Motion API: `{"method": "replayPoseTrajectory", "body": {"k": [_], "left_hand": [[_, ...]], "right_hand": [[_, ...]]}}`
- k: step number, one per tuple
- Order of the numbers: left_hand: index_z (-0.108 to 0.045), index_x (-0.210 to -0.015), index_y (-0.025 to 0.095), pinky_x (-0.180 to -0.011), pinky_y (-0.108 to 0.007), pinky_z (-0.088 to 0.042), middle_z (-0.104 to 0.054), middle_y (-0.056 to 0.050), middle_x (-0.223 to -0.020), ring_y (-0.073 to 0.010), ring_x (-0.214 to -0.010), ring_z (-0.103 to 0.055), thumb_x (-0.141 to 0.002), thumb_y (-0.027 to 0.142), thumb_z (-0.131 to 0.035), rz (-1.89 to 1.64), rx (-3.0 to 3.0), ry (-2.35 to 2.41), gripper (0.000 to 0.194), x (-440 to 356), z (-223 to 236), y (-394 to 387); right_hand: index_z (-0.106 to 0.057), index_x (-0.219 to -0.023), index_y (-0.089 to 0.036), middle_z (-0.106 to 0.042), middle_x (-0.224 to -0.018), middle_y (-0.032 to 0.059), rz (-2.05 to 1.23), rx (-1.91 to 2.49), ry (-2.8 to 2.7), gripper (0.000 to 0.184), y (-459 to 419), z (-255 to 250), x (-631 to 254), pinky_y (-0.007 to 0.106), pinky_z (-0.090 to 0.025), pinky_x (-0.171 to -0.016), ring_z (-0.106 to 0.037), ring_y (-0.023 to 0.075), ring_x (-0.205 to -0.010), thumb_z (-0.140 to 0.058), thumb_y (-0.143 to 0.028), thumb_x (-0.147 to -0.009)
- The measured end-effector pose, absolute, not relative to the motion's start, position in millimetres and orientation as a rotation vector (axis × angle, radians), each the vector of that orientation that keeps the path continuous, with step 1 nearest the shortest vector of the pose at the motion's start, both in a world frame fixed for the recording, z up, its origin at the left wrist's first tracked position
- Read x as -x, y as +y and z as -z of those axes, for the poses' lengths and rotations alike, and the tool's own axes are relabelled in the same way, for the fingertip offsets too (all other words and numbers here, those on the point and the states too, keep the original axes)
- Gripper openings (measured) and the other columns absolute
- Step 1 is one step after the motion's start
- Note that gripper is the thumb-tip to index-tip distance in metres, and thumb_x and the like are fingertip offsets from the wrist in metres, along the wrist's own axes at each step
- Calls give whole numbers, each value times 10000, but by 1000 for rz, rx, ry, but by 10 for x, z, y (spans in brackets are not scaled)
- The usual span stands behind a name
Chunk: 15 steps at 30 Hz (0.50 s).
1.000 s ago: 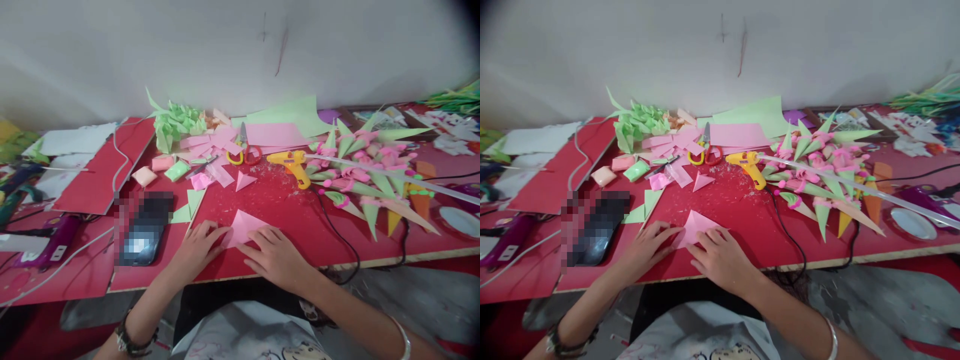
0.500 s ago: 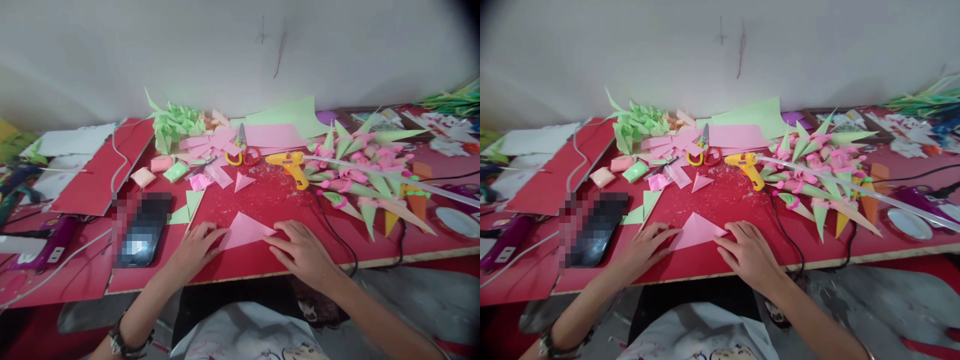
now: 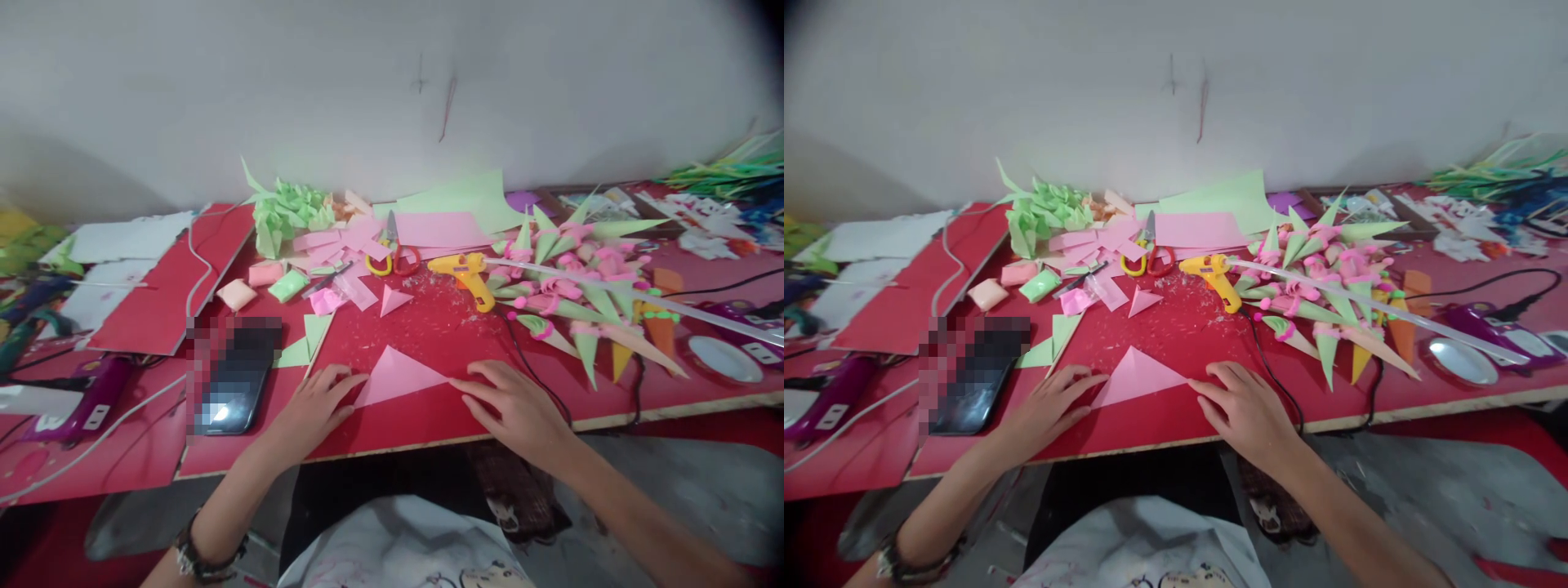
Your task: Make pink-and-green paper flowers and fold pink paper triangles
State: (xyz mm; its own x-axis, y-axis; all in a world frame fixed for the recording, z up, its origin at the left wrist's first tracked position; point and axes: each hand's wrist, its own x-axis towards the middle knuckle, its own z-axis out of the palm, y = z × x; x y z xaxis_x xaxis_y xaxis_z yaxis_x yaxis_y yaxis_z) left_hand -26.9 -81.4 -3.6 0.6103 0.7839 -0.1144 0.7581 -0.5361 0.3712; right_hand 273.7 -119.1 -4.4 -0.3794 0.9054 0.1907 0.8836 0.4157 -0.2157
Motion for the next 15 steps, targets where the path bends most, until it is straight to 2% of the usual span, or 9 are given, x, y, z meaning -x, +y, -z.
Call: {"method": "replayPoseTrajectory", "body": {"k": [5, 7, 9, 12, 15], "left_hand": [[-368, -1245, 245, -914, -392, -393, -455, -77, -1155, -196, -1071, -458, -841, 210, -387, -75, -2518, 1260, 406, 219, -22, -847], [-362, -1249, 223, -887, -396, -413, -467, -88, -1150, -206, -1053, -472, -820, 161, -389, -91, -2553, 1273, 434, 155, -53, -894], [-367, -1244, 217, -863, -380, -430, -480, -91, -1150, -208, -1041, -482, -800, 139, -401, -149, -2570, 1260, 451, 97, -86, -944], [-406, -1201, 239, -866, -338, -431, -503, -70, -1138, -181, -1027, -493, -819, 200, -405, -303, -2506, 1246, 384, 157, -146, -976], [-459, -1127, 231, -910, -359, -396, -526, -64, -1101, -185, -1042, -481, -831, 309, -410, -493, -2393, 1444, 310, 543, -209, -941]], "right_hand": [[-640, -945, -226, -577, -964, 64, -219, 1545, -2405, 247, -1088, -63, -2705, 331, -469, -776, -555, 182, -892, -426, -230, -823], [-609, -993, -209, -563, -1031, 74, -250, 1516, -2368, 246, -1037, -98, -2622, 354, -456, -826, -541, 195, -947, -444, -248, -815], [-527, -1123, -206, -525, -1132, 85, -308, 1446, -2330, 325, -1010, -109, -2505, 361, -427, -889, -499, 199, -1044, -459, -251, -808], [-412, -1241, -228, -458, -1248, 81, -436, 1308, -2392, 447, -1018, -75, -2342, 363, -386, -945, -418, 194, -1155, -480, -262, -801], [-423, -1238, -247, -428, -1288, 82, -516, 1257, -2456, 453, -1032, -4, -2285, 402, -359, -964, -371, 210, -1200, -501, -284, -793]]}}
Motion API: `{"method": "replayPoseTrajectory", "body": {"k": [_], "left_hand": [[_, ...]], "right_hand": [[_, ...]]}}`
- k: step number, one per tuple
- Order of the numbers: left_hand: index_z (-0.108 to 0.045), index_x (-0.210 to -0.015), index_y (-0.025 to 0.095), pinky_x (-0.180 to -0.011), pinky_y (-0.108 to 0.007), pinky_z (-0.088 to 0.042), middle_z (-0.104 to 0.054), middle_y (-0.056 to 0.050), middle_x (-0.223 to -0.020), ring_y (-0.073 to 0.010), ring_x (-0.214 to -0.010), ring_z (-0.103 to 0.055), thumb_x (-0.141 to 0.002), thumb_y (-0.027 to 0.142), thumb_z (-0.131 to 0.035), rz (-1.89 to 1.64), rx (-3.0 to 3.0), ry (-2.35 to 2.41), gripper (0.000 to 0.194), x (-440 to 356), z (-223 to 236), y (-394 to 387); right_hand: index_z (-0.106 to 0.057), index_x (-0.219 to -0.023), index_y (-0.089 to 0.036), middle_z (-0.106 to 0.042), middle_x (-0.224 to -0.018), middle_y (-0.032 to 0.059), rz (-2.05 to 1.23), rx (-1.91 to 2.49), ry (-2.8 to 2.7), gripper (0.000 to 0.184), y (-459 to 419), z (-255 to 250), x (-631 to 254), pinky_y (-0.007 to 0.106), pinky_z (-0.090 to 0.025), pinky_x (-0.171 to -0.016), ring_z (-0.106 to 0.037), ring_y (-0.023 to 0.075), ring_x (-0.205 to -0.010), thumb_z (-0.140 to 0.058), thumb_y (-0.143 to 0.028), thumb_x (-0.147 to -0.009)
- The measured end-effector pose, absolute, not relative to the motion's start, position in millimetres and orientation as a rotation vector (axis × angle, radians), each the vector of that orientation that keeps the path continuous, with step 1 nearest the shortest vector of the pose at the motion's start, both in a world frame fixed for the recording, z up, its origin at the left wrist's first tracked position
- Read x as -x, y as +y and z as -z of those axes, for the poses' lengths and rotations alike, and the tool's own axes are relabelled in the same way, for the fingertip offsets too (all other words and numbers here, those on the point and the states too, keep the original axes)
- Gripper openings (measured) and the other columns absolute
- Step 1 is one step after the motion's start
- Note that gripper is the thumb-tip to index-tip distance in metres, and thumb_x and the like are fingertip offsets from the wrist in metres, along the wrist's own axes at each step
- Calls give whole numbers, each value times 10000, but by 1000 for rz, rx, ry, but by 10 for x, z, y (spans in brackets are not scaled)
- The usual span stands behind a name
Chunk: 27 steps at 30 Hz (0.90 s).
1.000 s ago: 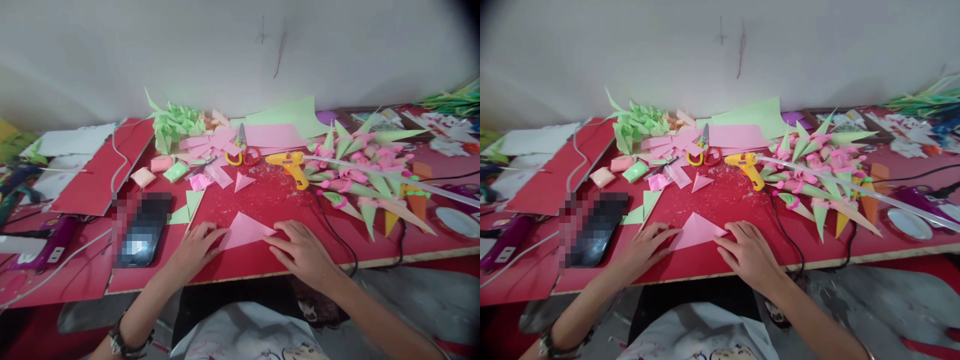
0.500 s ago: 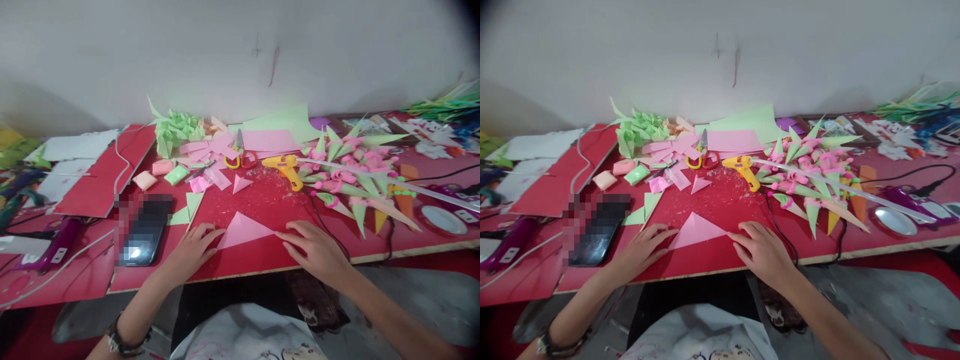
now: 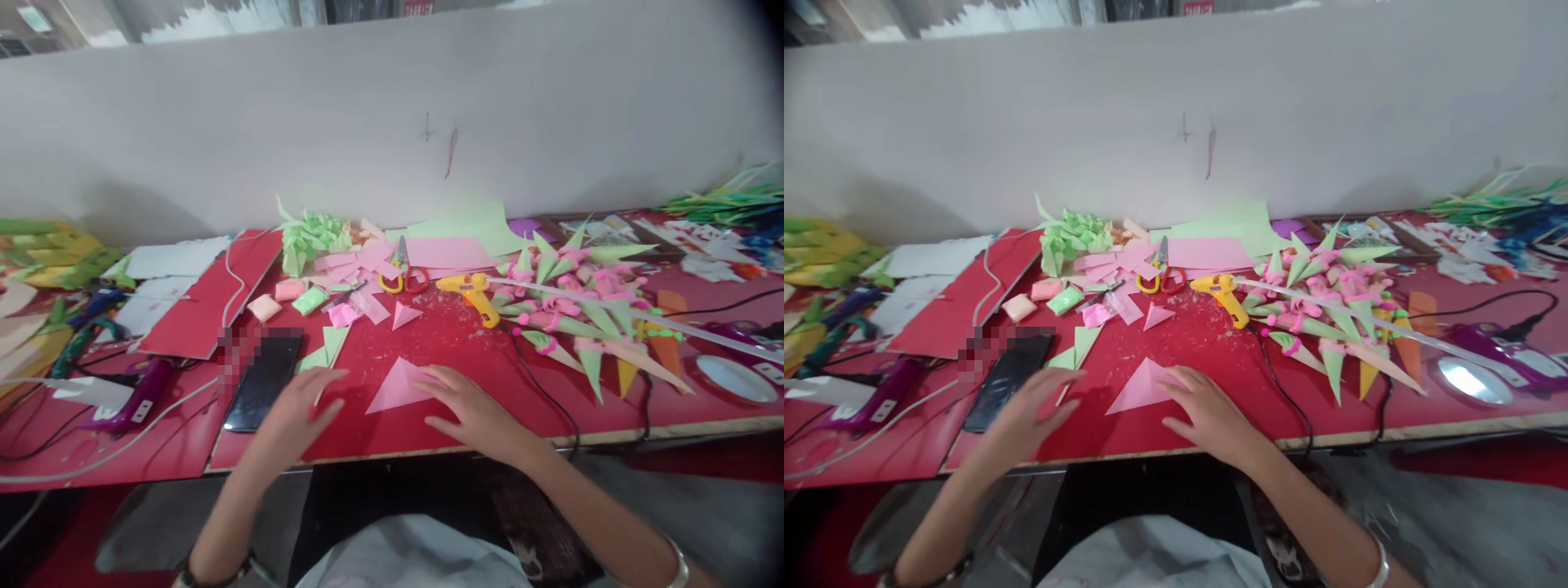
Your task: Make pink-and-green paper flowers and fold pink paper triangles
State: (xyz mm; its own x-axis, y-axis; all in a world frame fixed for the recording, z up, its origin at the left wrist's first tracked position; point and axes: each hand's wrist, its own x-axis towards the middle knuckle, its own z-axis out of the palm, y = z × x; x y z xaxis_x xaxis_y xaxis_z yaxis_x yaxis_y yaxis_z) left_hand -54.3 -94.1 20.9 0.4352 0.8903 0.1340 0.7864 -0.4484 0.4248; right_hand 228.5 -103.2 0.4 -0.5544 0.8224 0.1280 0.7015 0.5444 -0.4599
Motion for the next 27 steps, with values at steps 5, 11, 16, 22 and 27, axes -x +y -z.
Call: {"method": "replayPoseTrajectory", "body": {"k": [5, 11, 16, 22, 27], "left_hand": [[-355, -1221, 214, -969, -425, -319, -431, -87, -1218, -245, -1164, -378, -763, 482, -453, -552, -2171, 1845, 540, 1555, -122, -916], [-330, -1258, 205, -992, -477, -244, -355, -111, -1292, -295, -1209, -307, -730, 559, -413, -336, -2087, 1990, 641, 1921, 104, -991], [-312, -1280, 213, -986, -488, -232, -365, -116, -1290, -314, -1214, -299, -711, 568, -429, -303, -2062, 2059, 680, 1819, 93, -989], [-334, -1262, 228, -985, -483, -231, -374, -106, -1290, -314, -1213, -302, -708, 570, -433, -272, -2095, 2078, 659, 1826, 124, -974], [-364, -1231, 235, -990, -503, -211, -389, -104, -1268, -324, -1207, -309, -700, 574, -438, -318, -2107, 2081, 634, 1853, 159, -973]], "right_hand": [[-490, -1171, -231, -478, -1218, 84, -559, 1293, -2410, 390, -993, 65, -2326, 377, -375, -947, -428, 195, -1139, -517, -282, -786], [-521, -1119, -237, -500, -1156, 82, -511, 1271, -2403, 336, -964, 93, -2313, 380, -395, -913, -454, 198, -1092, -512, -265, -784], [-514, -1119, -234, -496, -1161, 84, -512, 1286, -2393, 330, -978, 119, -2316, 386, -392, -913, -448, 201, -1093, -502, -255, -789], [-500, -1139, -233, -518, -1135, 83, -490, 1273, -2402, 361, -942, 87, -2311, 381, -408, -891, -469, 201, -1056, -526, -264, -780], [-527, -1118, -240, -557, -1035, 76, -407, 1252, -2435, 342, -864, 42, -2264, 366, -452, -805, -513, 197, -944, -538, -260, -777]]}}
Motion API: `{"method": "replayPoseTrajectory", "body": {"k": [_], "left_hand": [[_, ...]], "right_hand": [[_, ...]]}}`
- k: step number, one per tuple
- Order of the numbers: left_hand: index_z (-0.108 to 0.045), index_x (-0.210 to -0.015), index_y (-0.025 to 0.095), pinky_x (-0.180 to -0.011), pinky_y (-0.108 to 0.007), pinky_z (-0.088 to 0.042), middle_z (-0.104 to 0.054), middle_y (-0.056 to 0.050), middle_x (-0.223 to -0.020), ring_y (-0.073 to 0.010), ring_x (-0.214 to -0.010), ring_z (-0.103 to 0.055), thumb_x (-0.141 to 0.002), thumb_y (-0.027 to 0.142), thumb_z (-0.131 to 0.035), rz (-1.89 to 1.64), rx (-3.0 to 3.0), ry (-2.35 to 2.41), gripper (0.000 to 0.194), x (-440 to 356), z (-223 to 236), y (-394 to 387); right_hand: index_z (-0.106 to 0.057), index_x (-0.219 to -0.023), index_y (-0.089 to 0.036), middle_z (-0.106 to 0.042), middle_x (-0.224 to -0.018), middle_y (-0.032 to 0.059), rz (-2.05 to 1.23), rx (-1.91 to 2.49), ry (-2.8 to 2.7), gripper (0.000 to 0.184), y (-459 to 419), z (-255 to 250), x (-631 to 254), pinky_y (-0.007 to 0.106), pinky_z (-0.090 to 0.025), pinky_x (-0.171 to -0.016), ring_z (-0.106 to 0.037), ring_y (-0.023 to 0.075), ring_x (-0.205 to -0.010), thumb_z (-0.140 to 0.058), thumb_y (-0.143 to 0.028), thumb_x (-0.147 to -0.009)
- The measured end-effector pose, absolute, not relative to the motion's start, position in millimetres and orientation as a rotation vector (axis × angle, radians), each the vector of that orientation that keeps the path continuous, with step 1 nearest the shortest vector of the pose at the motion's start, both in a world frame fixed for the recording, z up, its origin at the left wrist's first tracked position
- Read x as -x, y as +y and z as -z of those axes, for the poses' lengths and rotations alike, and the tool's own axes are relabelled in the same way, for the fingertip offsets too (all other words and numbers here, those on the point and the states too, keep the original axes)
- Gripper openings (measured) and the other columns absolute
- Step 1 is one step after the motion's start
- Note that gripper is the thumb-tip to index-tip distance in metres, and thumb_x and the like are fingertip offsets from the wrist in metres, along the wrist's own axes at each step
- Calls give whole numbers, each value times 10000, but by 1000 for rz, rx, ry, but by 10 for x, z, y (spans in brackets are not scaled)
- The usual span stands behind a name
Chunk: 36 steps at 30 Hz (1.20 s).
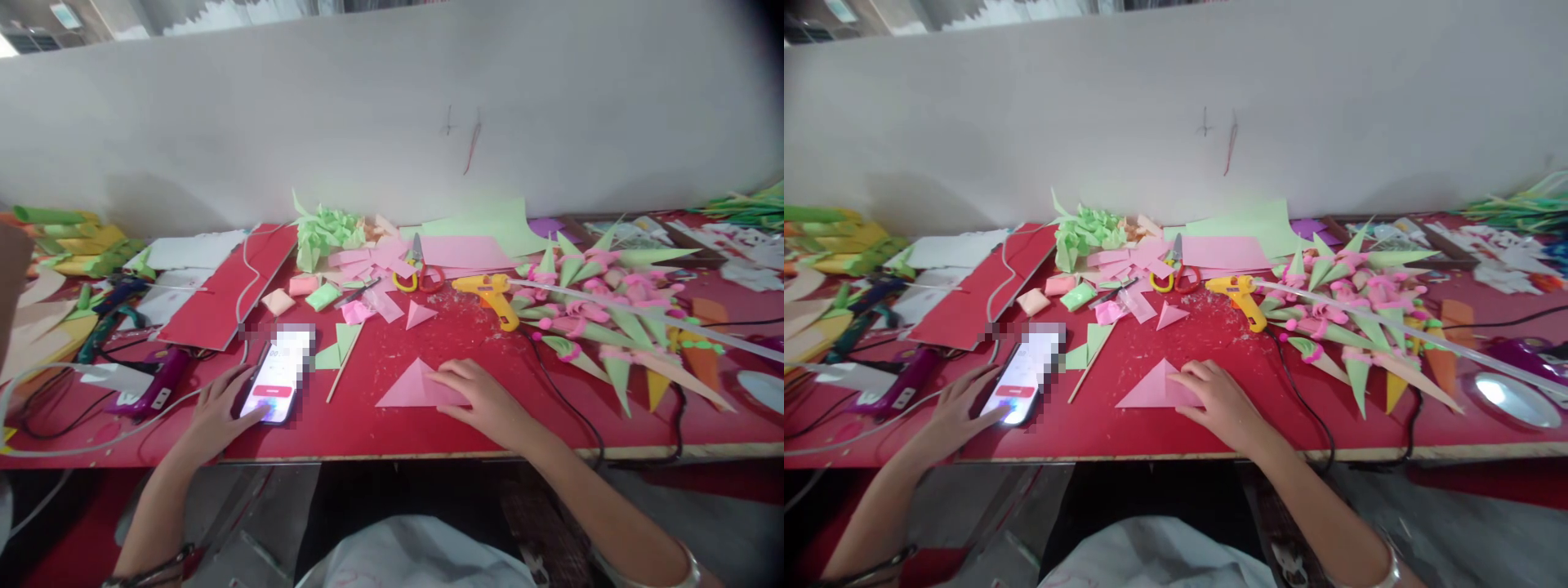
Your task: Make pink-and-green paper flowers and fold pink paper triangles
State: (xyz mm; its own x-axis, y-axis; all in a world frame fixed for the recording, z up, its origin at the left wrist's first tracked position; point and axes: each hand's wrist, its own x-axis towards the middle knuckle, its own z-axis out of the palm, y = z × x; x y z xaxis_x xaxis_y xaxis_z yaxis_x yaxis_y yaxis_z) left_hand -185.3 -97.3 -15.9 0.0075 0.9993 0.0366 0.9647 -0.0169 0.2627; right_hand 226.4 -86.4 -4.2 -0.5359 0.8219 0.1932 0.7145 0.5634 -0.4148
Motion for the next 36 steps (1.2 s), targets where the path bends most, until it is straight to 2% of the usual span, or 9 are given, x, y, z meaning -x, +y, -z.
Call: {"method": "replayPoseTrajectory", "body": {"k": [5, 9, 13, 16, 19, 22, 24, 29, 36], "left_hand": [[-334, -1245, 228, -979, -511, -243, -411, -109, -1230, -312, -1189, -325, -780, 498, -366, -584, -2036, 2041, 538, 1744, 34, -1010], [-377, -1201, 237, -977, -466, -268, -440, -85, -1186, -269, -1152, -359, -804, 428, -392, -934, -2187, 1939, 440, 1189, -209, -1084], [-397, -1185, 241, -920, -389, -338, -504, -66, -1142, -223, -1081, -432, -797, 379, -469, -757, -2511, 1566, 419, 411, -414, -1115], [-509, -1077, 207, -843, -346, -376, -579, -64, -1033, -202, -992, -487, -806, 335, -477, -721, -2714, 1397, 301, 33, -480, -1067], [-588, -818, 182, -660, -277, -395, -622, -12, -707, -127, -669, -539, -848, 255, -409, -743, -2773, 1328, 195, -119, -484, -997], [-580, -731, 176, -576, -246, -364, -607, 19, -596, -92, -522, -494, -860, 231, -388, -778, -2758, 1296, 237, -182, -456, -961], [-581, -722, 179, -543, -232, -344, -602, 26, -578, -84, -490, -470, -859, 239, -391, -800, -2726, 1289, 242, -214, -435, -960], [-576, -647, 173, -524, -227, -333, -540, 26, -484, -79, -441, -423, -857, 295, -385, -731, -2634, 1344, 309, -203, -432, -977], [-606, -747, 186, -528, -211, -359, -617, 8, -592, -102, -530, -524, -843, 314, -409, -569, -2437, 1438, 254, 18, -435, -990]], "right_hand": [[-595, -1004, -187, -600, -934, 79, -134, 1224, -2502, 232, -839, 47, -2213, 332, -450, -755, -533, 185, -865, -461, -209, -815], [-626, -783, -150, -614, -711, 55, 119, 1149, -2509, 238, -830, 10, -2156, 316, -418, -731, -537, 159, -707, -394, -104, -814], [-587, -669, -166, -581, -618, 27, 167, 1078, -2323, 214, -855, -191, -2067, 270, -388, -677, -499, 133, -629, -413, -101, -776], [-559, -638, -176, -541, -552, -7, 142, 1006, -2266, 201, -886, -383, -2030, 246, -365, -641, -451, 103, -548, -415, -92, -751], [-547, -632, -179, -530, -548, -23, 191, 1007, -2302, 207, -899, -504, -2019, 269, -354, -739, -433, 91, -539, -406, -83, -748], [-547, -649, -179, -525, -557, -28, 236, 1000, -2357, 183, -897, -531, -1990, 315, -311, -861, -432, 95, -565, -414, -101, -746], [-531, -622, -176, -518, -545, -30, 210, 980, -2352, 167, -893, -521, -1954, 294, -326, -835, -432, 97, -567, -426, -109, -733], [-520, -582, -181, -507, -510, -32, 66, 1016, -2345, 165, -869, -494, -1952, 226, -304, -551, -418, 93, -516, -437, -113, -708], [-528, -565, -180, -539, -523, -8, 100, 1216, -2288, 178, -785, -374, -2375, 247, -321, -585, -452, 113, -535, -449, -100, -704]]}}
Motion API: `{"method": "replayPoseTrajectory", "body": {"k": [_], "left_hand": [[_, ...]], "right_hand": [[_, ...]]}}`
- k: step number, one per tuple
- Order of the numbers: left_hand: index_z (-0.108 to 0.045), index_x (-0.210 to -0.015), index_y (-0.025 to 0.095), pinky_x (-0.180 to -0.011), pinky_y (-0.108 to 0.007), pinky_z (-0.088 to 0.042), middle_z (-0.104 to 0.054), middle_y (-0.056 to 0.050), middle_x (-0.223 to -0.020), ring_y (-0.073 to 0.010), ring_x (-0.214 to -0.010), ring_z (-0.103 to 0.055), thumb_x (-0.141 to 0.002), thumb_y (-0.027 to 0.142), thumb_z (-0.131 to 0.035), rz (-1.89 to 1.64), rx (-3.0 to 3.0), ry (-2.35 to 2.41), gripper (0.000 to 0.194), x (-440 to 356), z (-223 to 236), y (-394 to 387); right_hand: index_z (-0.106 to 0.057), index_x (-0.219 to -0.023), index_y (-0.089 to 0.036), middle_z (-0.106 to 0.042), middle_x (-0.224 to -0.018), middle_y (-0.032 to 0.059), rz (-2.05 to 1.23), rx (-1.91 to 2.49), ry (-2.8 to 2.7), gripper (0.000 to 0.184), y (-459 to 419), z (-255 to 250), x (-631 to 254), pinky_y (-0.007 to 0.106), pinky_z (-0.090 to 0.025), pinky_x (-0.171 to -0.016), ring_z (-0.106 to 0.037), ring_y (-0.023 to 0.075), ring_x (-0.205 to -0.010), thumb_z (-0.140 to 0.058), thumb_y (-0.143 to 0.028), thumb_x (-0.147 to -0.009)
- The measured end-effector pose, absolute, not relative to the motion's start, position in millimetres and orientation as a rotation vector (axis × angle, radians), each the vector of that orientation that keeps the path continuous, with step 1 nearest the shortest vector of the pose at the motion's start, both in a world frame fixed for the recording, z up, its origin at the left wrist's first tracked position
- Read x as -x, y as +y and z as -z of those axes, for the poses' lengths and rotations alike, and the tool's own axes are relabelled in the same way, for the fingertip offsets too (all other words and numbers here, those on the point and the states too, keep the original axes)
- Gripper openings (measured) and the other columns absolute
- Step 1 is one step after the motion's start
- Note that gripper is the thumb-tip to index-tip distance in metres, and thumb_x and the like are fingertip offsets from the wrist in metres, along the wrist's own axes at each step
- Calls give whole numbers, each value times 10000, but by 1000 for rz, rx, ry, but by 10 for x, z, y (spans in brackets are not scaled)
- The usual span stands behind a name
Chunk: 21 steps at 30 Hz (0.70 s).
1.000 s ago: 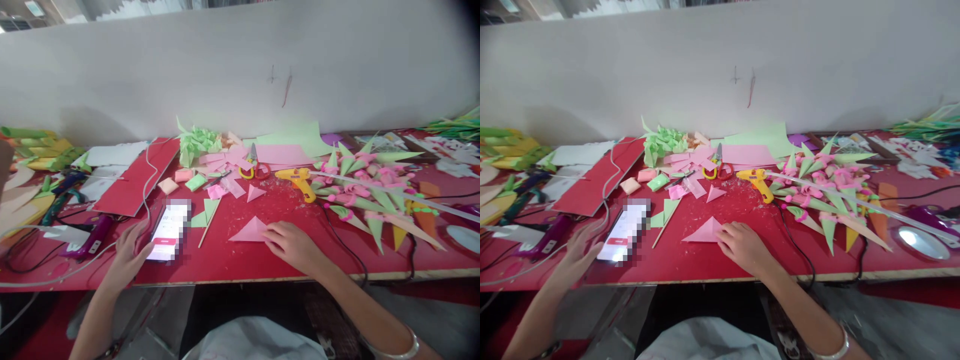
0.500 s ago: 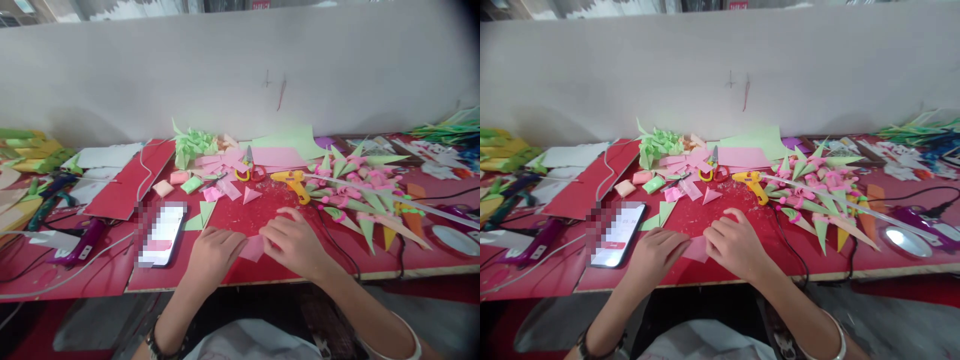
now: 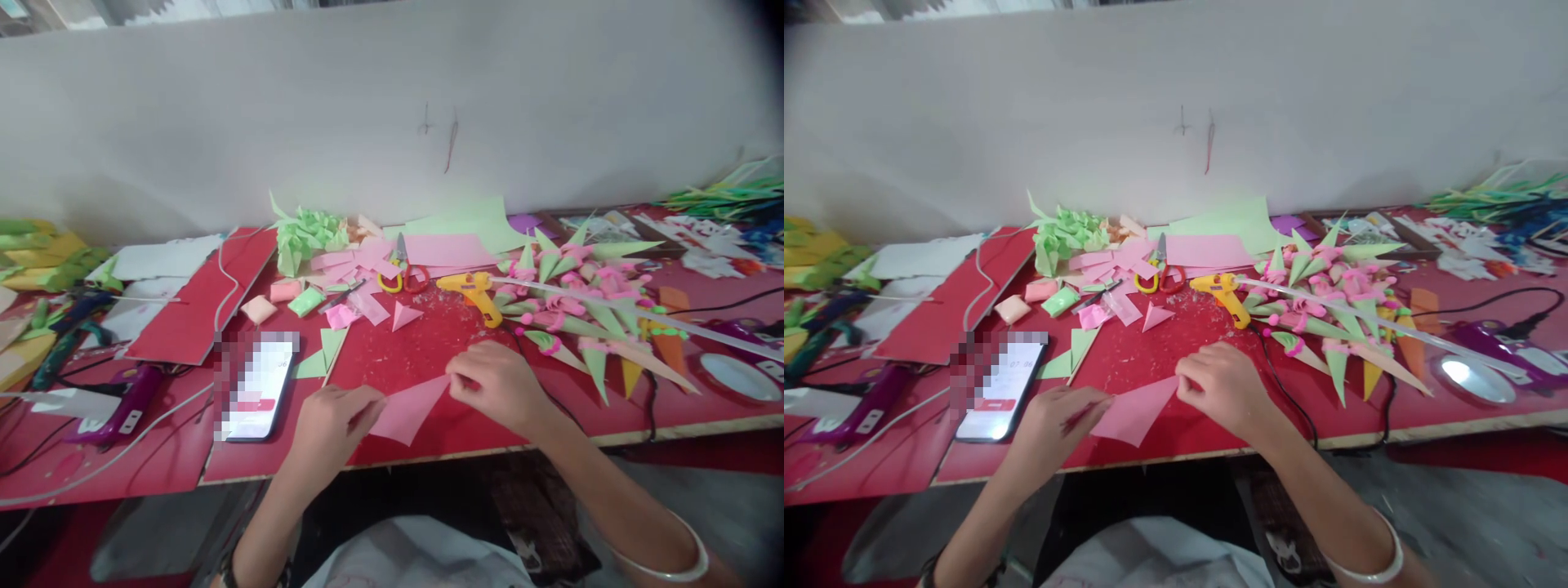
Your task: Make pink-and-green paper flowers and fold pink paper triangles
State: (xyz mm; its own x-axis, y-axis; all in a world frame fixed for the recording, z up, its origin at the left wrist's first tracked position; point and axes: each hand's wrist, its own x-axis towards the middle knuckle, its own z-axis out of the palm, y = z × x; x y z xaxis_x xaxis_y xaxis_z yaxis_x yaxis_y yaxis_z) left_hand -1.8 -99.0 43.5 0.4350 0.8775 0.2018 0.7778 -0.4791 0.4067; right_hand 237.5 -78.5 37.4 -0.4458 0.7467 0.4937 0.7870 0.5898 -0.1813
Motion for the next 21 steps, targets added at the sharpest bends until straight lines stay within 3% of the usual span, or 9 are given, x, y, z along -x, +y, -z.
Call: {"method": "replayPoseTrajectory", "body": {"k": [3, 7, 10, 13, 16, 21], "left_hand": [[-603, -742, 181, -506, -204, -355, -613, 10, -585, -101, -520, -520, -841, 316, -409, -532, -2417, 1443, 256, 60, -420, -998], [-606, -767, 190, -534, -208, -363, -632, 18, -624, -96, -544, -536, -846, 273, -410, -543, -2492, 1380, 227, -8, -417, -996], [-600, -752, 189, -638, -254, -372, -629, 20, -647, -105, -575, -539, -830, 204, -428, -642, -2770, 1360, 189, -108, -434, -985], [-575, -690, 182, -739, -301, -348, -590, 28, -616, -115, -596, -524, -796, 146, -450, -668, -3045, 1309, 167, -207, -449, -975], [-532, -618, 175, -728, -287, -340, -536, 42, -550, -102, -541, -480, -787, 139, -455, -705, -3131, 1257, 190, -268, -446, -958], [-529, -592, 175, -672, -267, -345, -523, 36, -522, -99, -519, -461, -770, 128, -441, -808, -3084, 1330, 204, -108, -395, -878]], "right_hand": [[-556, -650, -180, -577, -597, 17, 150, 1288, -2157, 170, -801, -395, -2476, 268, -356, -623, -490, 139, -599, -432, -102, -736], [-569, -932, -180, -623, -909, 58, -126, 1136, -2282, 165, -884, -467, -2331, 306, -382, -783, -535, 172, -847, -476, -221, -802], [-596, -797, -181, -639, -770, 27, -208, 1063, -2452, 179, -918, -451, -2138, 307, -362, -809, -558, 143, -743, -424, -181, -845], [-576, -694, -164, -615, -630, 18, -232, 1122, -2494, 222, -921, -406, -1991, 272, -372, -705, -542, 132, -622, -421, -185, -851], [-540, -637, -164, -583, -579, 19, -324, 1212, -2477, 245, -925, -400, -1917, 238, -335, -567, -503, 127, -561, -435, -235, -847], [-536, -678, -178, -561, -601, -6, -688, 1245, -2350, 252, -937, -456, -2010, 209, -303, -547, -482, 104, -573, -398, -279, -863]]}}
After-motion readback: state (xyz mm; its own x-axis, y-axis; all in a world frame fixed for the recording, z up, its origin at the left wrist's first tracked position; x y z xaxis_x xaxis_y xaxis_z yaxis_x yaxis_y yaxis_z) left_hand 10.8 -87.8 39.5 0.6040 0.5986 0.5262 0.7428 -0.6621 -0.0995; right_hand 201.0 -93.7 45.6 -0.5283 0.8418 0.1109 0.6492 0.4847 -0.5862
